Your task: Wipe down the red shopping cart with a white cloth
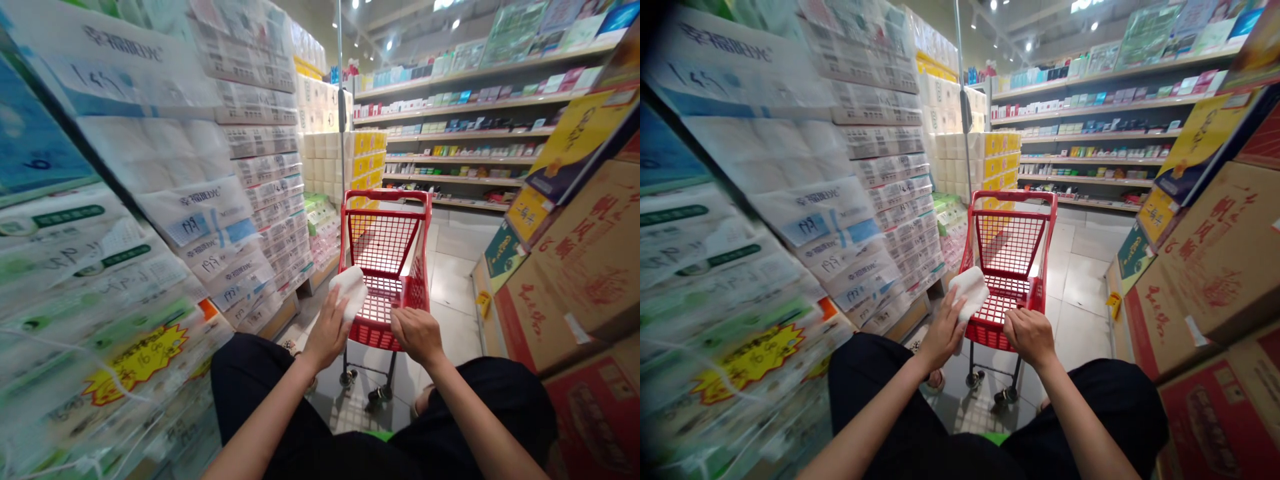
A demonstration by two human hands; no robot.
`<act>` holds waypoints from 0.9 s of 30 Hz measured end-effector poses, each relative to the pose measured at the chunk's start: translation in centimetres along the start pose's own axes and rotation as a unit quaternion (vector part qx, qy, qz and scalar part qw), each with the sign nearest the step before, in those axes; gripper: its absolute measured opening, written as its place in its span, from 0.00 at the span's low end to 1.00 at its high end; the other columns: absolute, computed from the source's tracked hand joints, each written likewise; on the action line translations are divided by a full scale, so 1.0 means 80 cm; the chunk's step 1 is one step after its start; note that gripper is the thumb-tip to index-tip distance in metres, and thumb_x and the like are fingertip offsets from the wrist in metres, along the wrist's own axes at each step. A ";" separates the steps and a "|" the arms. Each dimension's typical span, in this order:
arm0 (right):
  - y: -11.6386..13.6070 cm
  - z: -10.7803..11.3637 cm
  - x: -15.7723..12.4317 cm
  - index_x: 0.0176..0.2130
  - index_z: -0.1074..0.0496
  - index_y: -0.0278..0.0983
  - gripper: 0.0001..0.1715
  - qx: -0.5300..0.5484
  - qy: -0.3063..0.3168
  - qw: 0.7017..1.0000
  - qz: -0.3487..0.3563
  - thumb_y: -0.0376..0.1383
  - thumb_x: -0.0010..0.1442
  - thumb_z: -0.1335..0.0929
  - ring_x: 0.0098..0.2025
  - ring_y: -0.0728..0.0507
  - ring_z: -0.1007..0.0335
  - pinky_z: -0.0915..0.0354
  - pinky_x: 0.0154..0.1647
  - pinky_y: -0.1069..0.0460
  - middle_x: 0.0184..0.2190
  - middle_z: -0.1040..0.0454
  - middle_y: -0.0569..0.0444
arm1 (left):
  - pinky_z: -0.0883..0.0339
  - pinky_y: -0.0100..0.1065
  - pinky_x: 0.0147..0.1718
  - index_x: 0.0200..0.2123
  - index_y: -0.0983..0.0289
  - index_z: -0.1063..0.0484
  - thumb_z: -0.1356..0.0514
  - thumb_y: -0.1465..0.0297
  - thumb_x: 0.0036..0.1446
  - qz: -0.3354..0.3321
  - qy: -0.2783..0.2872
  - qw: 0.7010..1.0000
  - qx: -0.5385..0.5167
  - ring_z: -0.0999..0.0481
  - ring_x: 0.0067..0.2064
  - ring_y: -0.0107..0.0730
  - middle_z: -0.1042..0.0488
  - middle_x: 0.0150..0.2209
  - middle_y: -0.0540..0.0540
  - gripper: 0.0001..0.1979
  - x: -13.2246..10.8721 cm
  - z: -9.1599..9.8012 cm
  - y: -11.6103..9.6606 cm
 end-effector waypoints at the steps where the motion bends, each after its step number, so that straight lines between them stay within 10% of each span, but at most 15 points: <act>1: 0.000 0.001 -0.001 0.33 0.27 0.36 0.15 0.003 0.001 1.000 0.001 0.34 0.65 0.40 0.34 0.47 0.33 0.47 0.37 0.50 0.31 0.24 0.52 | 0.52 0.52 0.65 0.65 0.64 0.50 0.52 0.65 0.67 0.015 -0.006 1.000 -0.004 0.65 0.70 0.46 0.66 0.70 0.61 0.26 -0.003 -0.002 -0.008; 5: 0.004 0.006 -0.007 0.33 0.27 0.36 0.14 0.011 -0.001 1.000 0.006 0.34 0.64 0.40 0.33 0.47 0.34 0.48 0.36 0.50 0.30 0.25 0.52 | 0.53 0.50 0.66 0.64 0.63 0.46 0.55 0.67 0.68 0.046 -0.015 0.998 -0.035 0.64 0.70 0.44 0.67 0.70 0.58 0.22 0.006 -0.007 -0.011; 16: 0.005 0.006 -0.004 0.23 0.34 0.38 0.17 -0.030 -0.014 0.999 0.017 0.38 0.62 0.37 0.27 0.49 0.39 0.52 0.33 0.50 0.21 0.31 0.56 | 0.52 0.49 0.66 0.62 0.65 0.42 0.57 0.69 0.66 0.050 0.035 0.993 -0.100 0.54 0.69 0.40 0.54 0.69 0.59 0.23 0.140 -0.043 0.094; 27: -0.049 0.014 0.001 0.27 0.31 0.37 0.16 -0.064 0.013 0.998 -0.011 0.38 0.65 0.39 0.31 0.47 0.36 0.50 0.37 0.50 0.25 0.27 0.54 | 0.53 0.51 0.67 0.47 0.61 0.31 0.53 0.71 0.64 -0.028 0.010 1.000 0.003 0.56 0.69 0.41 0.33 0.56 0.55 0.14 0.055 -0.035 -0.017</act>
Point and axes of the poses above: each hand's wrist, its own x-axis towards the middle knuckle, its own z-axis out of the back of the hand, y = z × x, the point moved 2 cm from there along x, towards the middle knuckle
